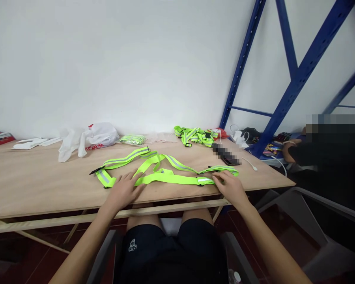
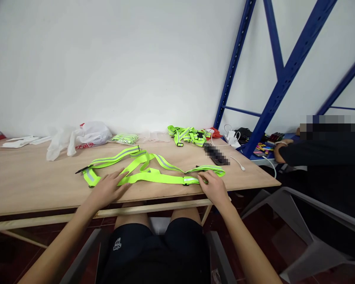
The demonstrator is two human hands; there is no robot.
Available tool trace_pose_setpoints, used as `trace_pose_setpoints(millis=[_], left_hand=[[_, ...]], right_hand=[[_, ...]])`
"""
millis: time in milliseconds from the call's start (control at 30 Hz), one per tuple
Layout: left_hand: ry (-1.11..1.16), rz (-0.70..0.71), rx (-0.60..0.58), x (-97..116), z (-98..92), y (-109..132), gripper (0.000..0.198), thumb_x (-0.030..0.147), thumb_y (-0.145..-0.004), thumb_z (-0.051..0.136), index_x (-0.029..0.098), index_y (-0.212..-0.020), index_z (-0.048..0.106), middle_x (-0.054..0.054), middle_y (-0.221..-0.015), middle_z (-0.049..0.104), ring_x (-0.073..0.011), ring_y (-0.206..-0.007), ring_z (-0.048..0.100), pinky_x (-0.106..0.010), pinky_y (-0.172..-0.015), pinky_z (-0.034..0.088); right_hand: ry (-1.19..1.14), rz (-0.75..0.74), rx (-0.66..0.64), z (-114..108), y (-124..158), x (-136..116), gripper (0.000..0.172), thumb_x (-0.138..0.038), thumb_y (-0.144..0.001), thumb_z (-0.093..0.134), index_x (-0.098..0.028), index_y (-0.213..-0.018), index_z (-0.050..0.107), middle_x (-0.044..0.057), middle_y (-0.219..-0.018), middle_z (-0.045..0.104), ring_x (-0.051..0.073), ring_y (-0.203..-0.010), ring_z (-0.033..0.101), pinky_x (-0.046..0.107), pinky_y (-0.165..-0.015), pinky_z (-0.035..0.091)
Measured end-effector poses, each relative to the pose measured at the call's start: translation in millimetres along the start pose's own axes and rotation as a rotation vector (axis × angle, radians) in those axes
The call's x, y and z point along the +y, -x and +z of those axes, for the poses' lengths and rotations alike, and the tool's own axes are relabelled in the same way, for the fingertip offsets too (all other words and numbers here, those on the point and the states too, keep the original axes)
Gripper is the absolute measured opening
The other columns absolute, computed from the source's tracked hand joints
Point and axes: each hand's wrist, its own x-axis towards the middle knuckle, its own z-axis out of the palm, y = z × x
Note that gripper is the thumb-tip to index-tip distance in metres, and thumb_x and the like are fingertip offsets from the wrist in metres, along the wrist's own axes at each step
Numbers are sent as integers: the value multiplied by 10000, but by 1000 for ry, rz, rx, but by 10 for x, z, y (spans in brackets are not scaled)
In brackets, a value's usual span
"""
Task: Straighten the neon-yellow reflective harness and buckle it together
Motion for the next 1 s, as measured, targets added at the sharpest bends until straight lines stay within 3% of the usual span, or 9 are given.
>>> trace_pose_setpoints(millis=[133,267,400,600,667,800,1000], left_hand=[[85,152,201,383,-158,-115,520,430,-997,309,233,-1393,584,-71,-1476,543,-302,-1328,514,-458,-1138,385],[234,490,145,920,-145,-379,437,343,-998,346,252,-1296,652,-65,-1358,635,-265,-1256,565,-440,-1106,420],[291,658,88,1385,32,-758,368,263,-991,385,236,-1234,660,-80,-1251,674,-234,-1173,607,-376,-1026,476],[156,511,-18,1819,260,-1149,444,333,-934,539,199,-1357,514,-139,-1354,545,-288,-1071,652,-388,-858,545],[116,483,-55,1889,323,-1219,406,334,-931,549,192,-1311,545,-151,-1318,553,-297,-1032,664,-397,-851,542],[101,443,-59,1903,365,-1349,274,269,-962,463,176,-1119,667,-149,-1151,614,-294,-957,683,-396,-821,534],[159,375,14,1792,199,-1631,304,276,-944,491,195,-1136,713,-144,-1206,602,-273,-956,683,-377,-856,511]], right_hand=[[46,79,34,66,7,62,261,-399,-945,502,-206,-910,674,103,-885,617,262,-805,640,384,-734,518],[95,120,56,86,-6,76,212,-408,-930,535,-220,-873,615,98,-904,566,272,-843,606,386,-737,508],[90,120,48,99,-17,103,132,-351,-913,557,-224,-896,588,100,-940,557,271,-893,596,391,-778,518],[97,131,-126,134,-51,214,208,-240,-865,570,-210,-1064,623,112,-1080,655,286,-1048,627,421,-868,531],[119,113,-192,140,-79,218,270,-208,-859,569,-204,-1117,646,111,-1119,688,288,-1110,619,437,-934,516],[225,122,-305,118,-133,142,293,-213,-887,573,-178,-1155,686,132,-1120,724,305,-1105,629,439,-955,504],[370,110,-401,40,-187,-21,276,-163,-909,543,-147,-1124,715,160,-1052,739,316,-1071,639,394,-893,506]])
